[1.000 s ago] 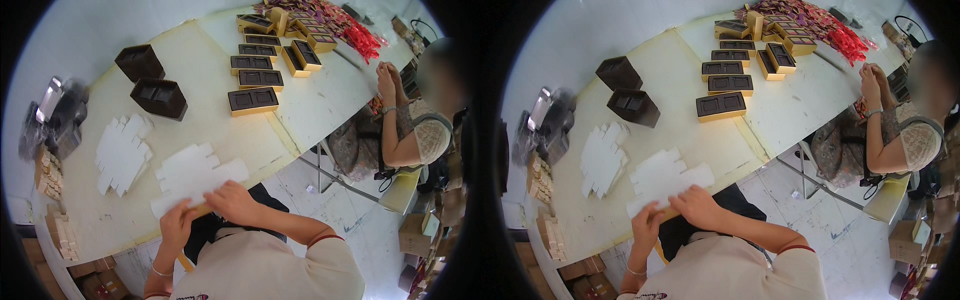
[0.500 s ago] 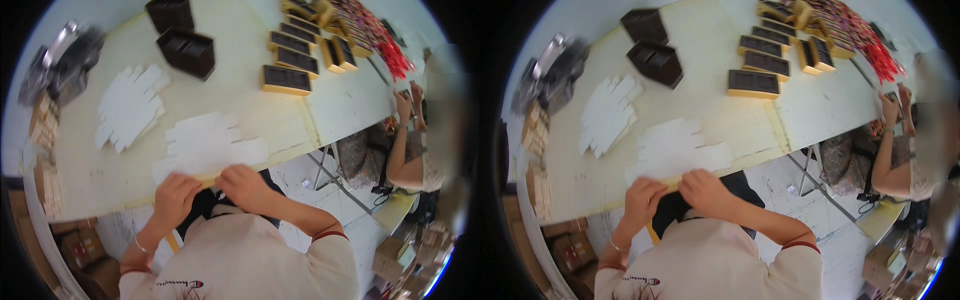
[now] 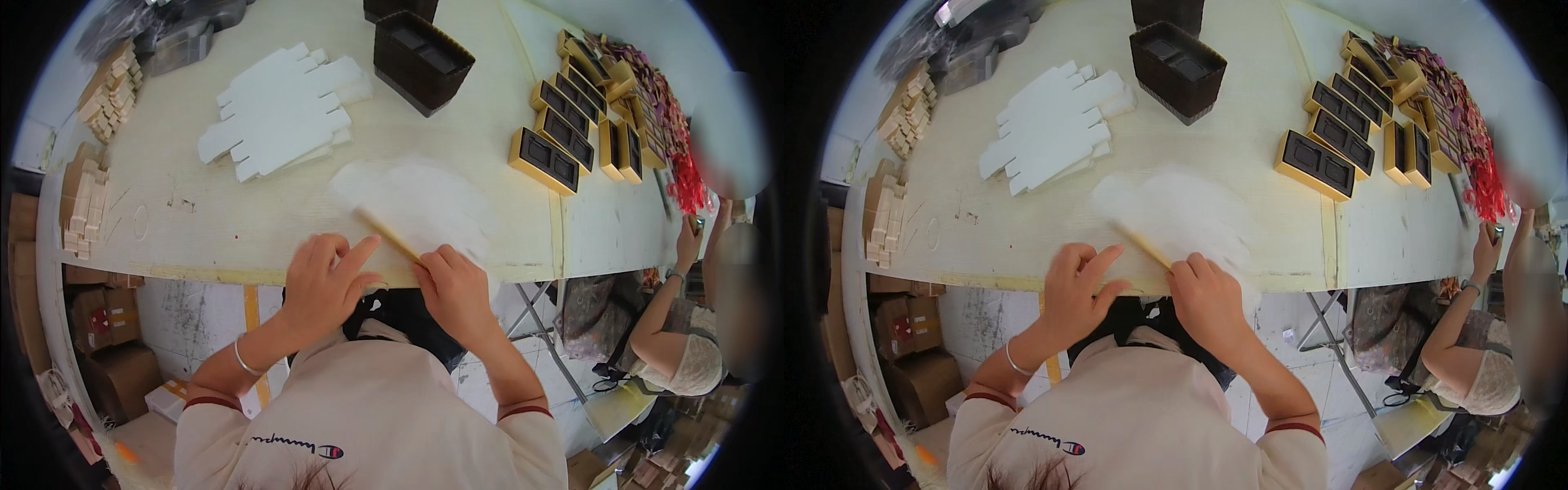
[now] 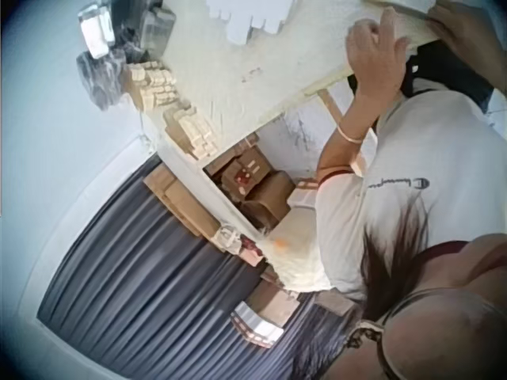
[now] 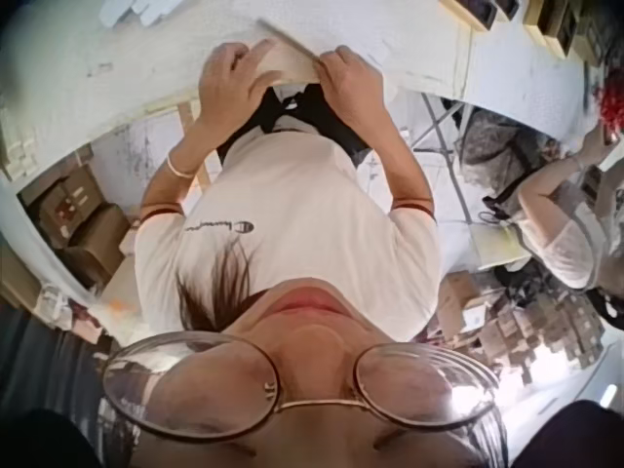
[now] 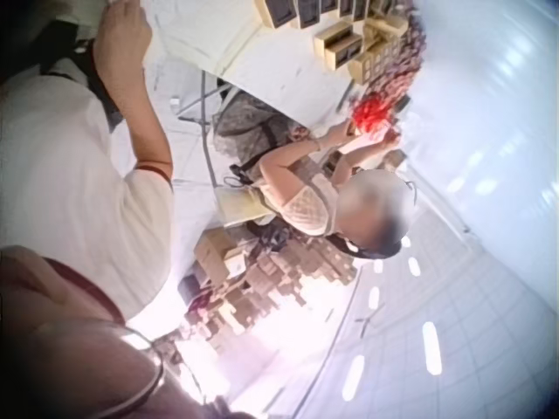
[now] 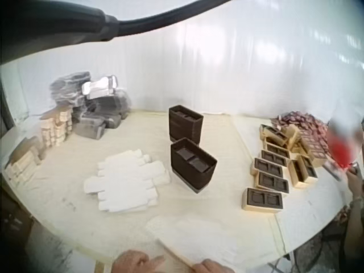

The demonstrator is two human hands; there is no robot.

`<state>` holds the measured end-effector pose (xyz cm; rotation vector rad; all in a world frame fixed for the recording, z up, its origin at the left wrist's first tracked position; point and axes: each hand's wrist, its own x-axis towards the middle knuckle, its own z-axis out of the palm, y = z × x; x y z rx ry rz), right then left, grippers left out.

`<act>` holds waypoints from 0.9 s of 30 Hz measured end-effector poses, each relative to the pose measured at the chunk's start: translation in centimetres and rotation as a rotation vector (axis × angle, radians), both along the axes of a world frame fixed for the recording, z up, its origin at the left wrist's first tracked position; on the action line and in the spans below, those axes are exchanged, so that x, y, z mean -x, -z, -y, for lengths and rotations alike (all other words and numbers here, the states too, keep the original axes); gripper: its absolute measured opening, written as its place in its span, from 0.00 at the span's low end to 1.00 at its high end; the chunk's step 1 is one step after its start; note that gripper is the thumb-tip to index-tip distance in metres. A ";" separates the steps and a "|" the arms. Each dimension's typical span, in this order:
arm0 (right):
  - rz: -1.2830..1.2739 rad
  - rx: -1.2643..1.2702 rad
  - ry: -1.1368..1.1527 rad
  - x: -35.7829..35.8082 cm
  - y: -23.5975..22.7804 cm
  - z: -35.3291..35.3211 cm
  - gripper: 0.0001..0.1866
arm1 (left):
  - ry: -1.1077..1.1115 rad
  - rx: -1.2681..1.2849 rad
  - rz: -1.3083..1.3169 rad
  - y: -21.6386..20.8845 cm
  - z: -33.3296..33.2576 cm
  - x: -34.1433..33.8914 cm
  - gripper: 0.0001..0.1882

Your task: The person folds white cardboard pieces into rectangular boxes, inserts black plastic trays into them, and places the completed units on the table. The process repeats with multiple identical items.

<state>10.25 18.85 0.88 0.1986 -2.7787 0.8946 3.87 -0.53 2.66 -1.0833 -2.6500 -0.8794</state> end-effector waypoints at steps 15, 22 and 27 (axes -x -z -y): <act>-0.176 -0.242 -0.368 -3.2 0.4 -4.1 0.20 | 0.229 0.040 0.221 1.0 -1.5 6.1 0.19; -0.205 -0.143 -0.042 1.9 1.0 -1.1 0.08 | 0.354 0.059 0.237 1.1 -2.8 8.0 0.18; -0.335 -0.252 -0.221 0.0 1.9 -0.6 0.14 | 0.335 -0.032 0.243 1.5 -2.4 7.6 0.16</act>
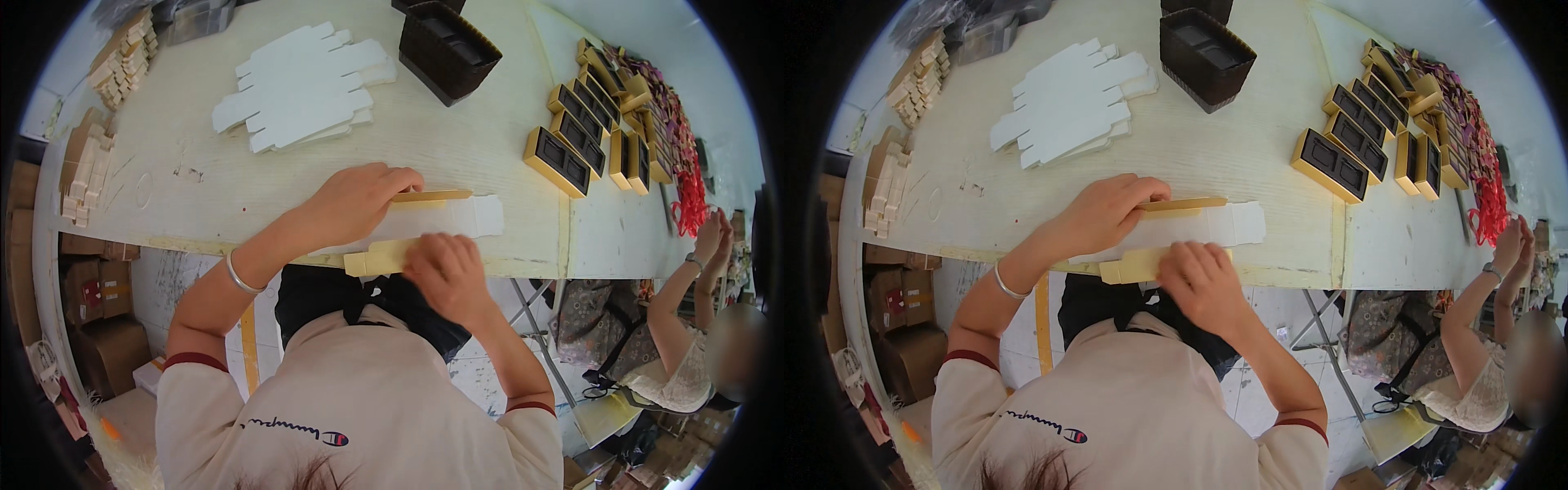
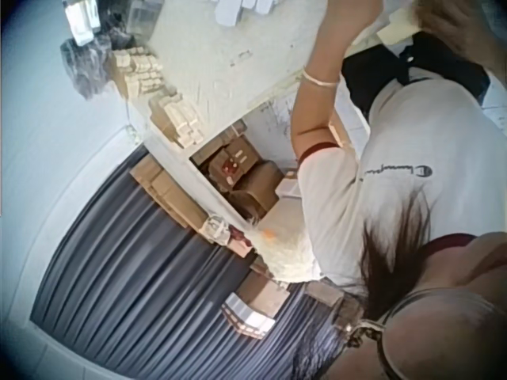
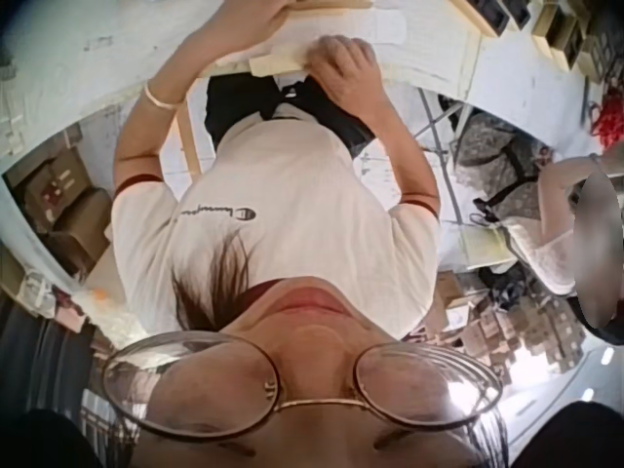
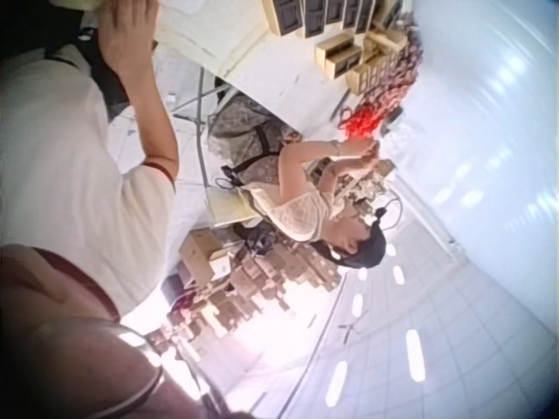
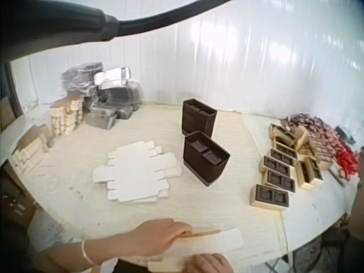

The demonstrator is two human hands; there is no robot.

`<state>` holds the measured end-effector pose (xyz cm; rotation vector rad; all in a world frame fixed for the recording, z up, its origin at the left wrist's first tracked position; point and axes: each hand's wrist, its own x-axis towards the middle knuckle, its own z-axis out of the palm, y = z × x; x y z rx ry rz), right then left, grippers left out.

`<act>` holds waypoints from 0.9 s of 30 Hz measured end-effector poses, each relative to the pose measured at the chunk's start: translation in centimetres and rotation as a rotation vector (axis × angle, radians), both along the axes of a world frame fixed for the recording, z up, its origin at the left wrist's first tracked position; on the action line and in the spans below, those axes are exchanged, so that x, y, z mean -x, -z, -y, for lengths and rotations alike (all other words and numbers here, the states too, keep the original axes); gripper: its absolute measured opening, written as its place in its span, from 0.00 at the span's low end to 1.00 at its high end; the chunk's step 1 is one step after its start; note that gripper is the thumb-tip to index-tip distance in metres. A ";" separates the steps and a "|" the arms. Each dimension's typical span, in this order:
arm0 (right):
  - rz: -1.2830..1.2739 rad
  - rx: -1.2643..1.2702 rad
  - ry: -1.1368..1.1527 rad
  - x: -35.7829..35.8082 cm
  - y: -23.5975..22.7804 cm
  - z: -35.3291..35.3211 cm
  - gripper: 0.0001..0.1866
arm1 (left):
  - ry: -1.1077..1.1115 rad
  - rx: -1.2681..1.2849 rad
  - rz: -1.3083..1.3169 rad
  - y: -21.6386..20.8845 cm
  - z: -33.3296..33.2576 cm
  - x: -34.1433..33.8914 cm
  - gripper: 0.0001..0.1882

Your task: The person folds white cardboard pieces into rectangular boxes, inserts black plastic trays into them, and places the completed units on the table. The process repeats with multiple identical items.

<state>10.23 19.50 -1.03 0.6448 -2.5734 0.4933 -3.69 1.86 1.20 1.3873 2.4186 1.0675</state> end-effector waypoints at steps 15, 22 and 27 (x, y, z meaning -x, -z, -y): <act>0.414 0.128 -0.001 4.2 -1.9 0.1 0.06 | 0.064 0.119 -0.177 -2.1 2.0 -3.0 0.12; 0.426 0.231 0.045 4.2 -2.9 -4.2 0.05 | 0.000 0.127 -0.117 -0.7 1.8 -2.8 0.13; 0.047 -0.134 0.221 3.9 -3.6 -3.1 0.12 | -0.113 0.136 -0.048 -1.1 0.5 -3.8 0.14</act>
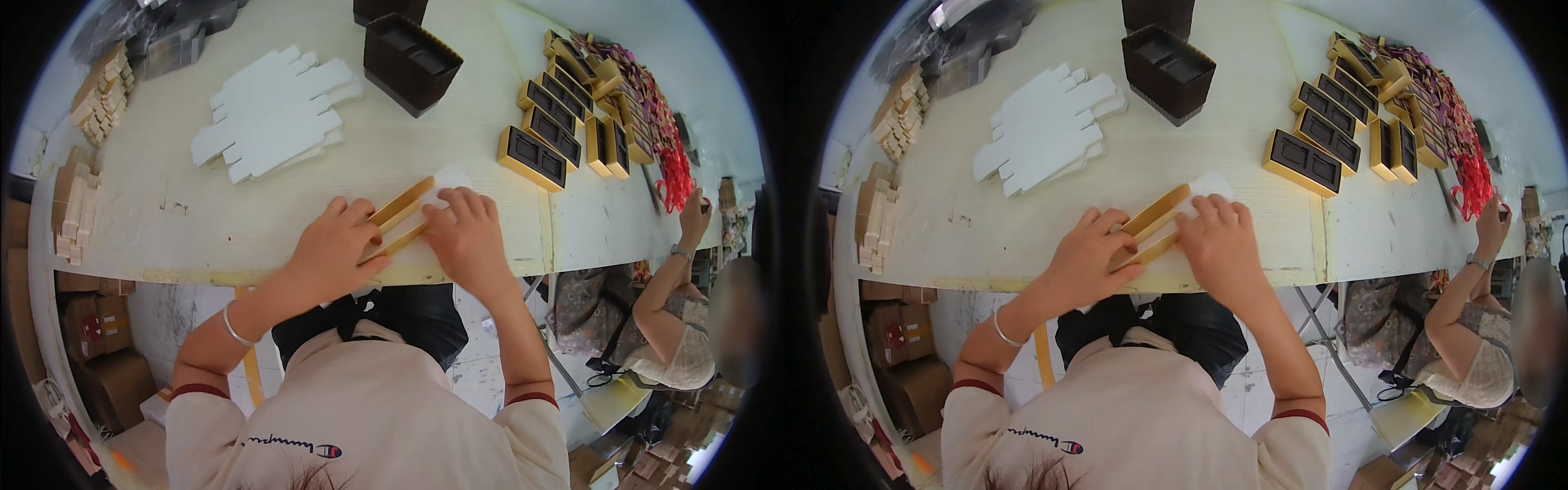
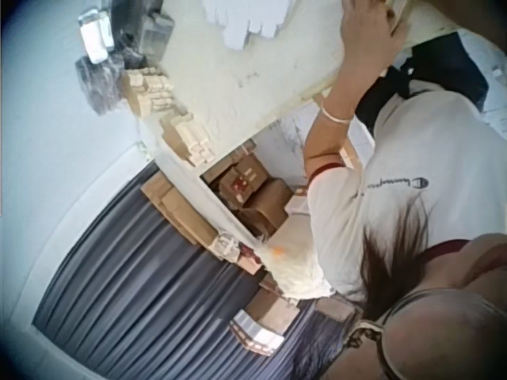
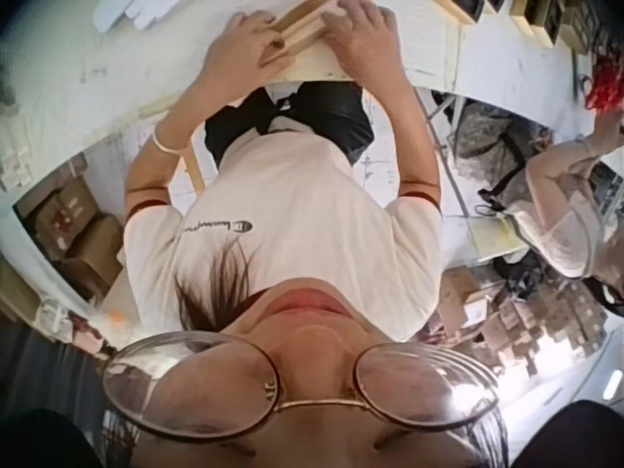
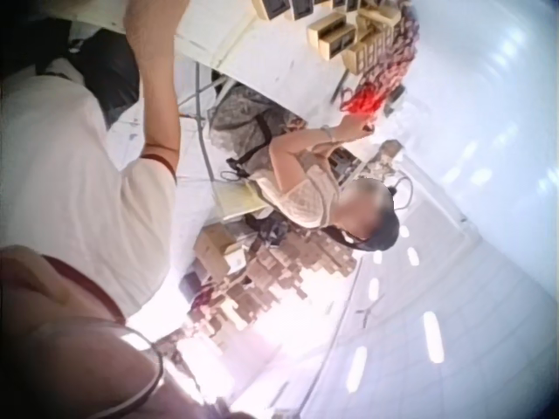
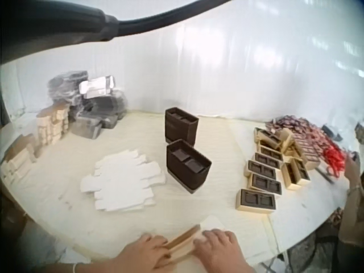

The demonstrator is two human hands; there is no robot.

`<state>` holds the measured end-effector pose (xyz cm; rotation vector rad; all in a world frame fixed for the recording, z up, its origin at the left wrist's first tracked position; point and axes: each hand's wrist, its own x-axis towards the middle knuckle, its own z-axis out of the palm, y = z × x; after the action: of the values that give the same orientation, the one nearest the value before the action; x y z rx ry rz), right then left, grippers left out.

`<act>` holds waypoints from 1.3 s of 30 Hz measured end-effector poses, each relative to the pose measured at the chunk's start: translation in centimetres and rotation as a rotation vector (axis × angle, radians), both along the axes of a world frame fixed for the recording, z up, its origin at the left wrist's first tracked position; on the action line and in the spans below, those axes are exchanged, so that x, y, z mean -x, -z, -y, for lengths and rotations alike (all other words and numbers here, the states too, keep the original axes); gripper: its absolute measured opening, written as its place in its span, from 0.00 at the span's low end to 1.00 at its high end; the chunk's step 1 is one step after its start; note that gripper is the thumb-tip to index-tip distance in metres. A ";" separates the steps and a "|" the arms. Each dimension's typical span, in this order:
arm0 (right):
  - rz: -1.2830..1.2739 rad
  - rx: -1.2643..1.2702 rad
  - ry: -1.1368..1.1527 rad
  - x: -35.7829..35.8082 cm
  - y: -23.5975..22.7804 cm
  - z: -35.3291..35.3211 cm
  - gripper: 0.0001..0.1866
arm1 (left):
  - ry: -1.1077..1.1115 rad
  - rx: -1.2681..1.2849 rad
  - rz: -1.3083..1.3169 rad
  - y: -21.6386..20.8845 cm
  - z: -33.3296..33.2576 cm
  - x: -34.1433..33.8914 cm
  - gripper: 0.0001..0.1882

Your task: The person folds white cardboard pieces into rectangular boxes, inserts black plastic trays into them, and places the completed units on the table. The process repeats with multiple identical items.

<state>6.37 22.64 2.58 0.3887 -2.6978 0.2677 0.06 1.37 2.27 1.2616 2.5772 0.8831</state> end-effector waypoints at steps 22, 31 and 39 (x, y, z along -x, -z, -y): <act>0.194 0.549 -0.230 -2.1 2.9 3.2 0.11 | 0.239 -0.211 0.096 1.9 0.2 0.1 0.12; 0.370 0.678 -0.184 -3.2 1.4 3.0 0.18 | 0.167 -0.192 0.193 0.8 -0.6 -0.6 0.05; 0.050 0.324 -0.267 -6.2 3.4 4.0 0.32 | 0.156 -0.107 0.319 0.4 0.5 -0.6 0.05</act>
<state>12.61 18.67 -0.84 0.6470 -2.5833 0.7871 0.62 0.85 1.85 1.2144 2.1815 1.1022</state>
